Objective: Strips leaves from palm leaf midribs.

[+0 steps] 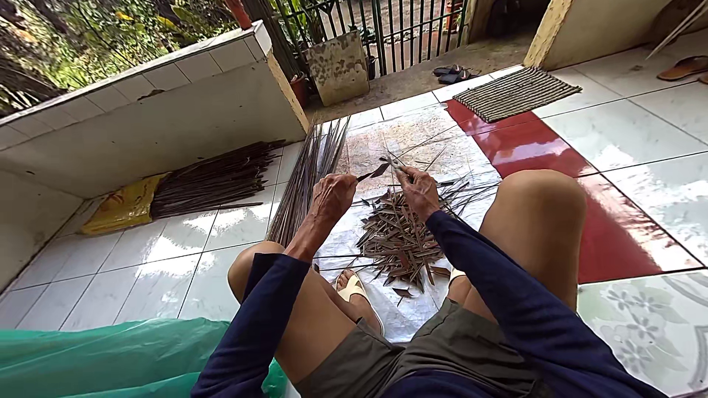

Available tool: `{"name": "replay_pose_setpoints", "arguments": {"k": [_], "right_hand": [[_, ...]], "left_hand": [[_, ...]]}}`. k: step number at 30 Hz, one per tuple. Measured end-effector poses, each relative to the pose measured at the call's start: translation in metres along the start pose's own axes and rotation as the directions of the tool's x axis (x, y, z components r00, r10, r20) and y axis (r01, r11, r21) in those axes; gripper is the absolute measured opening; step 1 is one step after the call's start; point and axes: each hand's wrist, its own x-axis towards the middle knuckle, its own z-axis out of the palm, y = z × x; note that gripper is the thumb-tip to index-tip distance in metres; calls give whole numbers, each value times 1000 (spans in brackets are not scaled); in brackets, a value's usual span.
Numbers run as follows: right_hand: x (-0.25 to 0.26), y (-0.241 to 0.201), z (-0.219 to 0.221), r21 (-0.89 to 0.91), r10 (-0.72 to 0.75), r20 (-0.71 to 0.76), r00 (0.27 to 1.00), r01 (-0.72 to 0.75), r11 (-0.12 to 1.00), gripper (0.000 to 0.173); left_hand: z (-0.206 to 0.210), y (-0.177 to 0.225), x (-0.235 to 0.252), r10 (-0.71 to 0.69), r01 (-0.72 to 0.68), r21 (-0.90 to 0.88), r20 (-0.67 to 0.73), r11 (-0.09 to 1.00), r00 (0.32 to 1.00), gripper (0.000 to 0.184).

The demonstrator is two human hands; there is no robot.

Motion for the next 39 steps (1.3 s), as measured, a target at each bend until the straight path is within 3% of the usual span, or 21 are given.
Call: {"name": "replay_pose_setpoints", "arguments": {"k": [3, 9, 14, 18, 24, 29, 32, 39], "right_hand": [[7, 8, -7, 19, 23, -28, 999, -22, 1000, 38], [-9, -16, -31, 239, -128, 99, 987, 102, 966, 37], [-21, -31, -35, 291, -204, 114, 972, 164, 943, 35], [-24, -35, -42, 290, -233, 135, 963, 187, 939, 35], [-33, -48, -55, 190, -171, 97, 981, 150, 970, 35], [-28, -41, -48, 222, -177, 28, 984, 167, 961, 35], [-20, -36, -43, 272, -188, 39, 981, 171, 947, 36], [-13, -19, -23, 203, -136, 61, 989, 121, 972, 36]], "left_hand": [[-6, -4, 2, -30, 31, 40, -21, 999, 999, 26], [-19, 5, 10, -1, 16, 167, -90, 986, 996, 27], [-23, 28, 12, 81, -57, 248, -88, 967, 993, 24], [-37, 45, 8, 167, -132, 308, -90, 942, 982, 26], [-63, 63, 4, 183, -143, 356, -81, 923, 980, 24], [-75, 69, -7, 113, -86, 393, -47, 916, 992, 21], [-67, 55, -10, 89, -56, 336, -83, 940, 993, 24], [-44, 38, -22, 33, -17, 289, -54, 957, 998, 23]]}}
